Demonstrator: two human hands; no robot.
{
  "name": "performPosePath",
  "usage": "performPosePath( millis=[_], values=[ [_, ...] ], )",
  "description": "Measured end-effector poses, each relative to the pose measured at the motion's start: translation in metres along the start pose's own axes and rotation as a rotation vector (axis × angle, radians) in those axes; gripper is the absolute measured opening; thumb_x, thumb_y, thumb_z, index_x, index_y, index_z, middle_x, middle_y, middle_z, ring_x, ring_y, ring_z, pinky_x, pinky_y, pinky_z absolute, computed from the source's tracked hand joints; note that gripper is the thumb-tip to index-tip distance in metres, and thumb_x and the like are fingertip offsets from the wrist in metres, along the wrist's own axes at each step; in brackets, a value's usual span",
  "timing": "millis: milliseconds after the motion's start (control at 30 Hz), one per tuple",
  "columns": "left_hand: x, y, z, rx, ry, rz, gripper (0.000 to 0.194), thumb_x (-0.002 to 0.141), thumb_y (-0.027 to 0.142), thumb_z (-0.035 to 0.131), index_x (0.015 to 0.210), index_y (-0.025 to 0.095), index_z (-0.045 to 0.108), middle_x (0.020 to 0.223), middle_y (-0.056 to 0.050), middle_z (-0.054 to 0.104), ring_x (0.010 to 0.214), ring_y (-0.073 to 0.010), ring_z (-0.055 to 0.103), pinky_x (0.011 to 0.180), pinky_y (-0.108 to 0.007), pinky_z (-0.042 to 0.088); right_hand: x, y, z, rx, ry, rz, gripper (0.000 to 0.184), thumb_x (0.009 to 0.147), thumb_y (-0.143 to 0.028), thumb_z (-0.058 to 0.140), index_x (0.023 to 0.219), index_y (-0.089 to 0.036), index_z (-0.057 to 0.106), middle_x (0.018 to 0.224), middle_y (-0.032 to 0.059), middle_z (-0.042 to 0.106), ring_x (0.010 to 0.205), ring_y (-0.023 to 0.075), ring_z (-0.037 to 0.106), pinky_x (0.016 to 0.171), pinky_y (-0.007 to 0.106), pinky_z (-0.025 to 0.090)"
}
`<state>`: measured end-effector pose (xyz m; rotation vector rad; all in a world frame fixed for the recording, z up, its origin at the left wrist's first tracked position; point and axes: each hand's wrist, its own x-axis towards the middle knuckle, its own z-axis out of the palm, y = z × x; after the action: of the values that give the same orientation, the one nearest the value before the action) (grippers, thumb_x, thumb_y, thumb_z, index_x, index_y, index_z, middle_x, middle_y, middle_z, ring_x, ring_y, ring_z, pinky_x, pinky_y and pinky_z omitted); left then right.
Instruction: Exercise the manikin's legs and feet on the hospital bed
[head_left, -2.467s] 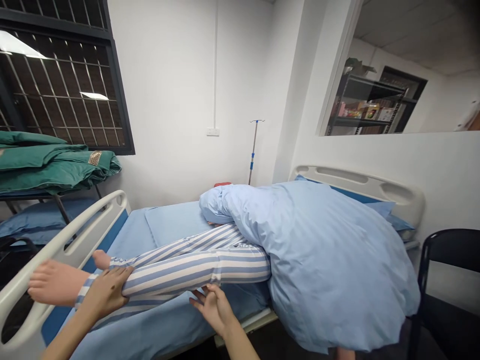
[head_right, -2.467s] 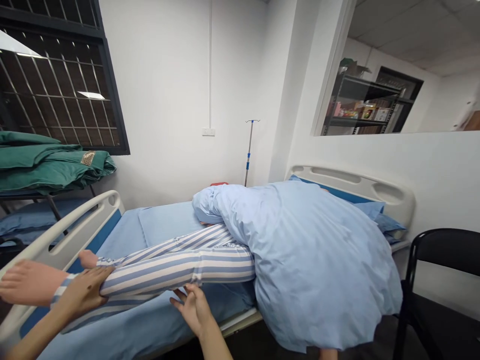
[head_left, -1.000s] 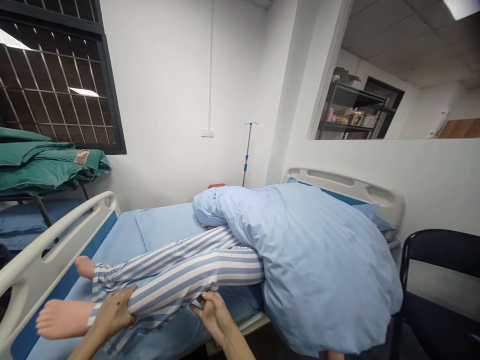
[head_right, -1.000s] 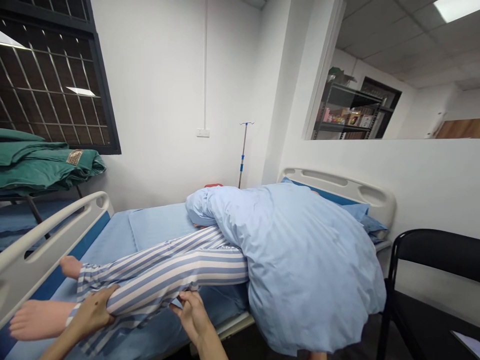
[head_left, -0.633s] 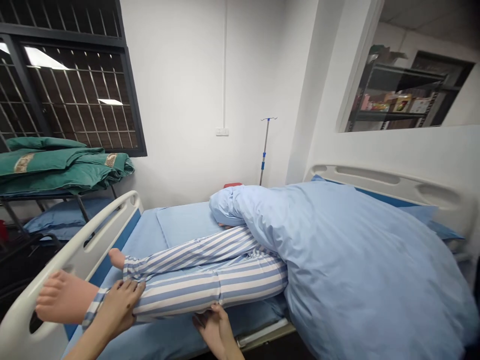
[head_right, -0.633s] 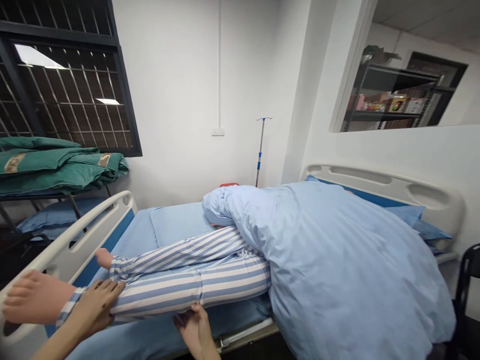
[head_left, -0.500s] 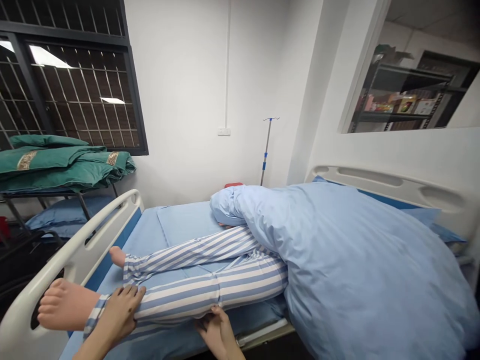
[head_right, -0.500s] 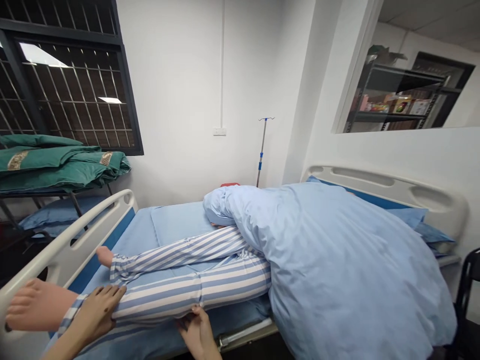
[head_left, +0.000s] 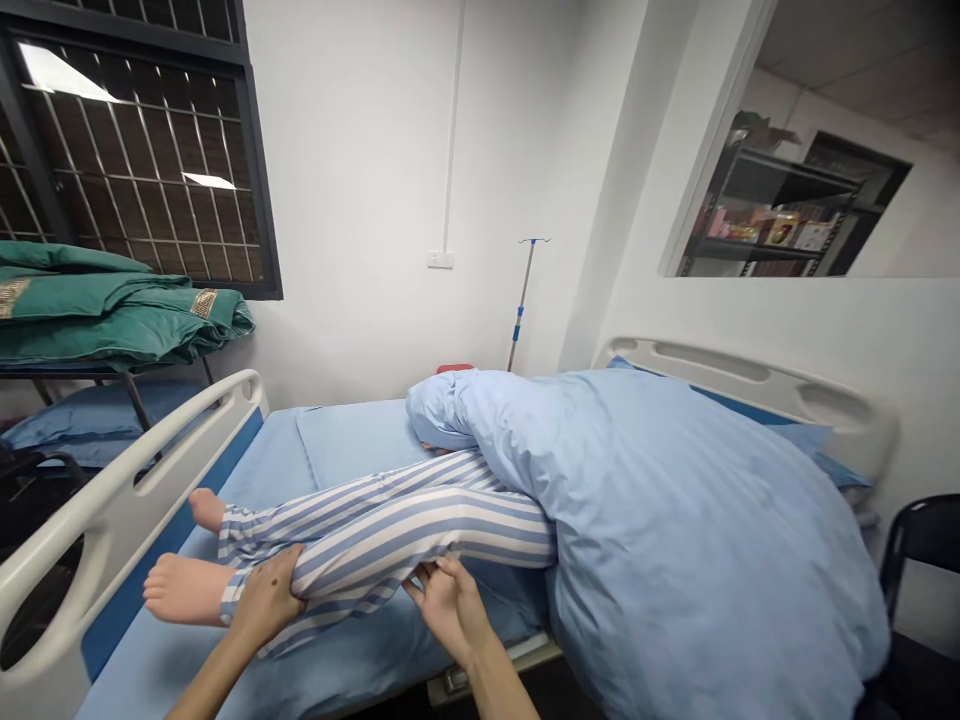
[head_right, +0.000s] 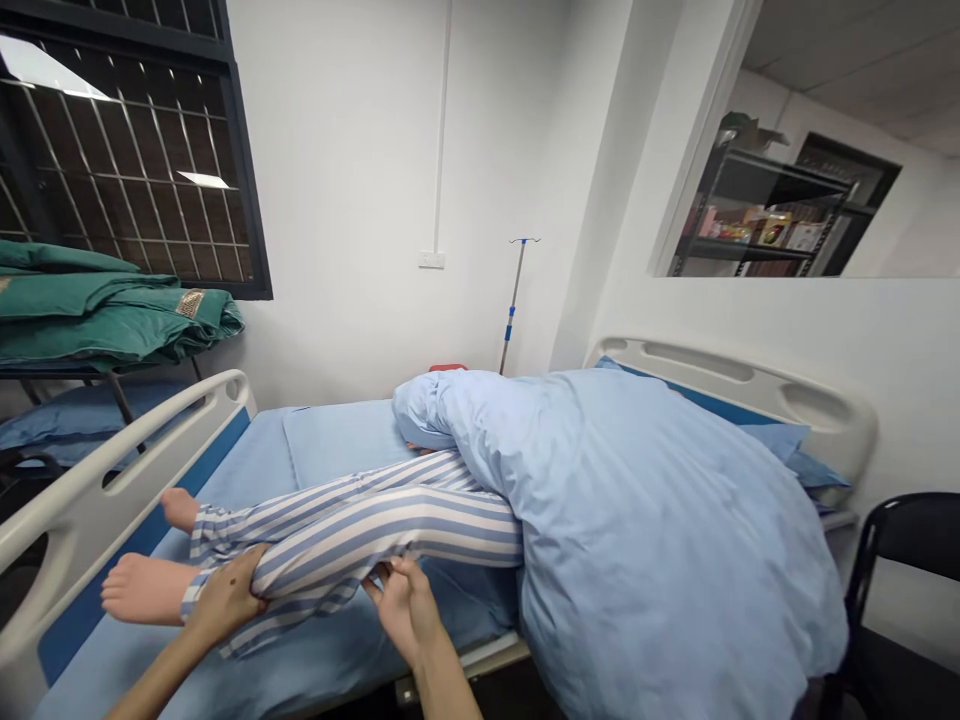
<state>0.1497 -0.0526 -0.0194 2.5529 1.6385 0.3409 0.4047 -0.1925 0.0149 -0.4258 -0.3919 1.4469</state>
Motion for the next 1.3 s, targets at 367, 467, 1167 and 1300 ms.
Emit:
performPosePath(
  millis=[367, 467, 1167, 1300],
  values=[
    [-0.01, 0.027, 0.049, -0.21, 0.013, -0.056, 0.047, 0.063, 0.02, 0.048, 0.11, 0.022, 0.045, 0.105, -0.005, 0.064, 0.1, -0.0239, 0.058, 0.081, -0.031, 0.041, -0.001, -0.007, -0.003, -0.046, 0.065, -0.004, 0.014, 0.063, -0.015, 0.067, 0.06, -0.017, 0.053, 0.081, 0.001, 0.063, 0.089, 0.018, 0.055, 0.084, 0.035, 0.042],
    [-0.01, 0.028, 0.035, -0.193, -0.022, -0.034, 0.046, 0.061, 0.019, 0.047, 0.106, 0.023, 0.047, 0.1, -0.003, 0.065, 0.095, -0.0244, 0.06, 0.076, -0.031, 0.041, -0.002, -0.008, -0.004, -0.044, 0.063, 0.0, 0.012, 0.063, -0.015, 0.067, 0.063, -0.018, 0.056, 0.083, 0.0015, 0.063, 0.091, 0.0187, 0.055, 0.085, 0.036, 0.042],
    [-0.034, -0.076, -0.023, 0.36, -0.11, 0.121, 0.062, 0.059, 0.009, 0.04, 0.117, 0.02, 0.058, 0.116, -0.008, 0.064, 0.107, -0.0269, 0.054, 0.088, -0.04, 0.036, 0.003, 0.095, -0.05, 0.228, 0.26, 0.192, 0.033, 0.062, -0.032, 0.069, 0.089, -0.022, 0.053, 0.092, 0.0027, 0.066, 0.093, 0.0214, 0.059, 0.086, 0.04, 0.046],
    [-0.03, -0.083, -0.01, 0.378, -0.132, 0.125, 0.063, 0.06, 0.007, 0.04, 0.119, 0.02, 0.057, 0.114, -0.008, 0.064, 0.107, -0.0273, 0.053, 0.087, -0.04, 0.035, 0.007, 0.109, -0.058, 0.243, 0.283, 0.199, 0.036, 0.06, -0.033, 0.069, 0.089, -0.022, 0.051, 0.095, 0.0028, 0.065, 0.094, 0.0222, 0.06, 0.085, 0.039, 0.046]
  ],
)
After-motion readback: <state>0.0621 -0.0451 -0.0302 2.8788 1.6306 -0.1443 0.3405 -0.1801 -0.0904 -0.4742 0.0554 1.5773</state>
